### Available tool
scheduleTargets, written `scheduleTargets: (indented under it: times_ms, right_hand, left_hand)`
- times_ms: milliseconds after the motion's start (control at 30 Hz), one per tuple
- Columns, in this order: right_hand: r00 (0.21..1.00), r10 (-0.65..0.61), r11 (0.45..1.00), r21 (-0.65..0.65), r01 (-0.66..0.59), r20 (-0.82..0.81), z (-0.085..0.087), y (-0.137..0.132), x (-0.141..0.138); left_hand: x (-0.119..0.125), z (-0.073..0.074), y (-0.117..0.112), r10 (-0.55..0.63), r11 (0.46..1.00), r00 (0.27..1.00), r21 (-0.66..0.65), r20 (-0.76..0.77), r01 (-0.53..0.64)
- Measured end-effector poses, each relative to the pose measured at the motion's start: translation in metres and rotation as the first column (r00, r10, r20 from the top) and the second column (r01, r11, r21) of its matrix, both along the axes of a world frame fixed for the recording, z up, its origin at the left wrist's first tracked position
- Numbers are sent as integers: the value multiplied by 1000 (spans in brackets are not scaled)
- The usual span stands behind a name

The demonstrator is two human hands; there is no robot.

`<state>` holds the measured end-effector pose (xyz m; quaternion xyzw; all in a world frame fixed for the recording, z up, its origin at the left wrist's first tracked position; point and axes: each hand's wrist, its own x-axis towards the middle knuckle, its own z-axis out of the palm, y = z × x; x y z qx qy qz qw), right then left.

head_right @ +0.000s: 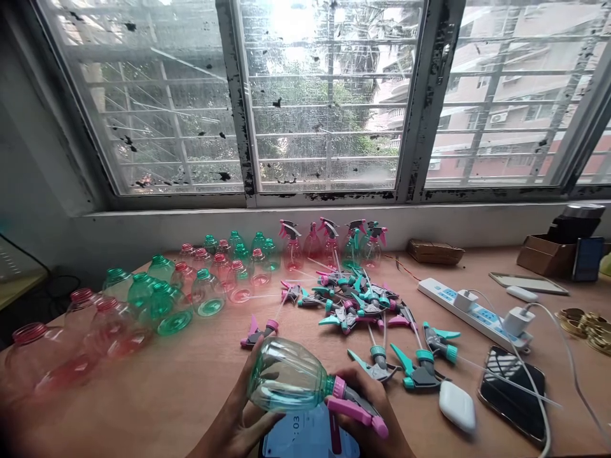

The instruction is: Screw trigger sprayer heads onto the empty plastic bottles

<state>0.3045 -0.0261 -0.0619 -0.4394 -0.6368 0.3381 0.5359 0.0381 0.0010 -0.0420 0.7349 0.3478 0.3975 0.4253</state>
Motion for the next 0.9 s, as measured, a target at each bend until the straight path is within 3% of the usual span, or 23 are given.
scheduleTargets:
  times_ms: [233, 433, 900]
  right_hand:
    - [1000, 12, 999, 46, -12, 7, 8, -3, -2]
    - [1000, -9, 1000, 2, 9, 27, 3, -1, -1]
    - [999, -43, 999, 31, 42, 32, 2, -2, -1]
  left_hand:
    - [1, -3, 4, -21, 995, 995, -92, 93, 29]
    - [1, -9, 5, -18, 999, 996, -38, 84, 21]
    - [5, 1, 3, -55, 992, 992, -107, 113, 67]
